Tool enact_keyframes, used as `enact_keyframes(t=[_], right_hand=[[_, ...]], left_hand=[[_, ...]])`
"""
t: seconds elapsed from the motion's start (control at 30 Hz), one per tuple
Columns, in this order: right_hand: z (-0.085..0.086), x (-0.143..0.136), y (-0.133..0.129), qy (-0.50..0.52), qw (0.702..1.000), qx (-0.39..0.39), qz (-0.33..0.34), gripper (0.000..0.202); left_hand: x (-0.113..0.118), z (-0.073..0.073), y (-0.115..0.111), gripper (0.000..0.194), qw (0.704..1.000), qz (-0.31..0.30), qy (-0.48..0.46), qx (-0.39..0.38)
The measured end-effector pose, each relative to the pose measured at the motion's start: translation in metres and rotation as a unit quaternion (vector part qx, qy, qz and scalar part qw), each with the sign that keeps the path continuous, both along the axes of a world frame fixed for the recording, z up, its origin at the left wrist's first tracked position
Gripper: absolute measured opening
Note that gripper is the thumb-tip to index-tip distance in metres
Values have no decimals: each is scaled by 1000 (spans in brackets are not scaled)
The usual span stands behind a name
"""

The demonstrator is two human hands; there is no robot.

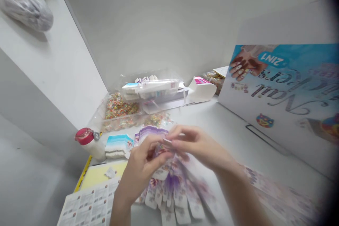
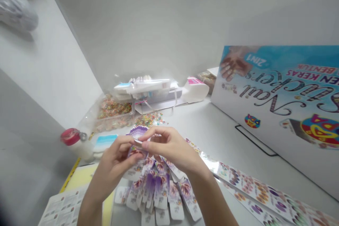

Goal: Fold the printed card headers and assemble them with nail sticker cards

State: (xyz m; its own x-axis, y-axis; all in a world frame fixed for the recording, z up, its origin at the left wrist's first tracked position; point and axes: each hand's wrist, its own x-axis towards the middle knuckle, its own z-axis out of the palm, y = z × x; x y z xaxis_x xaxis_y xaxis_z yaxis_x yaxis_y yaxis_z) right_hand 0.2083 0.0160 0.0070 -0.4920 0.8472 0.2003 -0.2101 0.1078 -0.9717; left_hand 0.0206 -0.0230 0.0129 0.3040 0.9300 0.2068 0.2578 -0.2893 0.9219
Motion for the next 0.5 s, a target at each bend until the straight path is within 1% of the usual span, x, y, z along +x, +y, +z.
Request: enact_keyframes(t=[0.1,0.2,0.3,0.4,0.47,0.5], right_hand=[[1,-6,-2,3,999,-31,-9,16],[4,-9,-5,18,999,-26,-34,18],[6,-8,-8,5,999,13,-45,14],[8,-6,-9,-36,997,57,-49,10],[8,-6,-9,-51,996,54,-54,9],[8,-8,-9,-46,997,39,-52,7]], left_hand=[[2,-2,-1,30,1000,7,-29,-2],[2,-1,-1,37,1000,10,-25,-2],[-1,0,-2,33,999,27,-20,12],[-4,2,-2,28,999,43,-16,17],[-5,5,-2,27,999,42,-10,8],[-4,6,-1,27,999,38,-7,3]])
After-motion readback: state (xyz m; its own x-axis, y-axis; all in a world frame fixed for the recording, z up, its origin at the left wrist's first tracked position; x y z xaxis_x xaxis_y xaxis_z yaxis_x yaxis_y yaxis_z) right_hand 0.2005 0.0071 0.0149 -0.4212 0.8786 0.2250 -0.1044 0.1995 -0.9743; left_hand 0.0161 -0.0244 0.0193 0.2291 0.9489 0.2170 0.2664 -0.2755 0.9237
